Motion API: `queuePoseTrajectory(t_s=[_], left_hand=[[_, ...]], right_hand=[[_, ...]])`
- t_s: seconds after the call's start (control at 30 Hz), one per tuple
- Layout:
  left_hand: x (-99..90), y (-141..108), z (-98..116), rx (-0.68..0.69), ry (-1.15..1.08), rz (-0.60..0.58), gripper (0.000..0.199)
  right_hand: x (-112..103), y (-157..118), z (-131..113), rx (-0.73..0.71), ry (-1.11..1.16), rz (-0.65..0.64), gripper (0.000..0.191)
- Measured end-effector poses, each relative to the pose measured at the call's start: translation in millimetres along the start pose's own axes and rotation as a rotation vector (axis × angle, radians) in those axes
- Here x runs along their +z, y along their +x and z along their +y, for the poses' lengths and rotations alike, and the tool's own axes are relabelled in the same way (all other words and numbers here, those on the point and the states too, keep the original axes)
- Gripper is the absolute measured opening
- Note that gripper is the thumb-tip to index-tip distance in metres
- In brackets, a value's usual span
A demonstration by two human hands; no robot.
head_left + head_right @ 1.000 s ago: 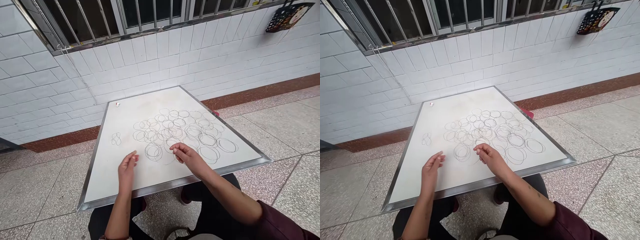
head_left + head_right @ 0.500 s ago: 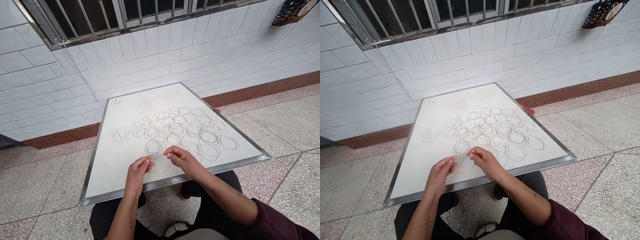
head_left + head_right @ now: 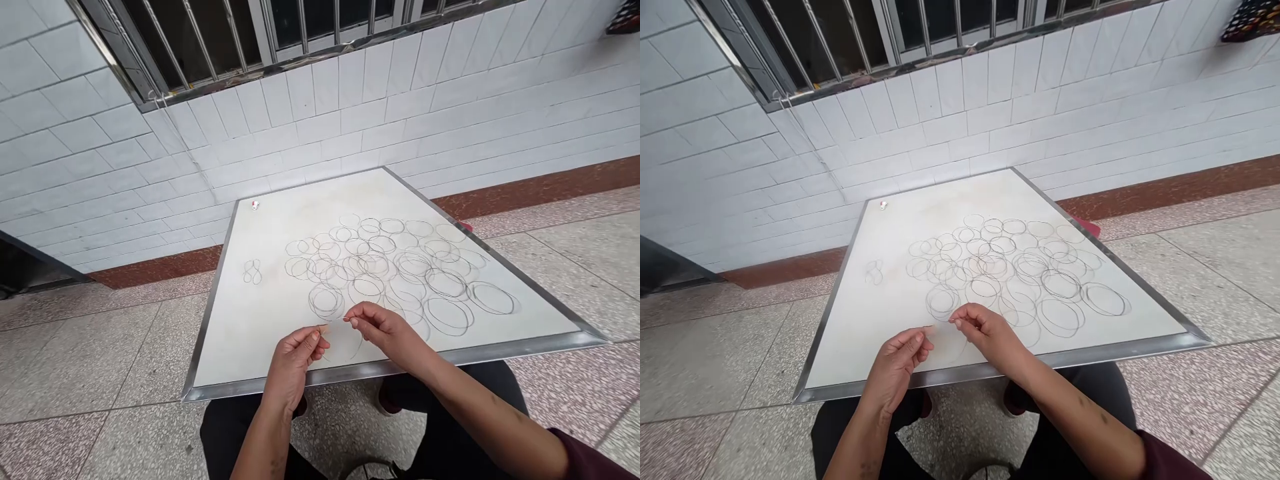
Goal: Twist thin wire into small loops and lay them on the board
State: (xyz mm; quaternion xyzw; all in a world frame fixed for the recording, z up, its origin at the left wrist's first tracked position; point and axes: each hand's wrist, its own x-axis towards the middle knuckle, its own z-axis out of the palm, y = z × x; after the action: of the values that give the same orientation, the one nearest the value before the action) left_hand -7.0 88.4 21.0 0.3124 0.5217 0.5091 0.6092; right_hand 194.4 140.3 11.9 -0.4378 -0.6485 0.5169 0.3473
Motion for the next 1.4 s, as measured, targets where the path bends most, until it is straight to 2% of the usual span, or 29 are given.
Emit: queuePoseTrajectory(t_s=[0.3,0.6,1.1,1.27,1.4], left_hand=[[-0.3,-4.3,-2.7,0.005,0.001,0.002,0.036],[3.7,-8.7,4.2,-0.082,-0.107,0.001,0.033],[3.4,-11.2,4.4,-0.104,-0.055,-0.061,0.026],[6.3,-13.5,0.1,-0.128,-0.185,-0.047,0.02],[9.6,-14.6,-6.6,-0.13,-0.346,-0.019,0.016]], right_hand=[[5.6,-1.8,-0.9,-0.108,-0.192,0.038,0.018],[3.6,-2.6,-3.7,-0.171,-0.186,0.058,0.015],[5.9,-3.2,-4.8,-0.258,-0.226,0.078,0.013],[9.1,-2.7,1.7,-0.287,-0.216,0.142,0.014],[16.3,-4.9,8.9,-0.273,-0.199,0.182,0.024]])
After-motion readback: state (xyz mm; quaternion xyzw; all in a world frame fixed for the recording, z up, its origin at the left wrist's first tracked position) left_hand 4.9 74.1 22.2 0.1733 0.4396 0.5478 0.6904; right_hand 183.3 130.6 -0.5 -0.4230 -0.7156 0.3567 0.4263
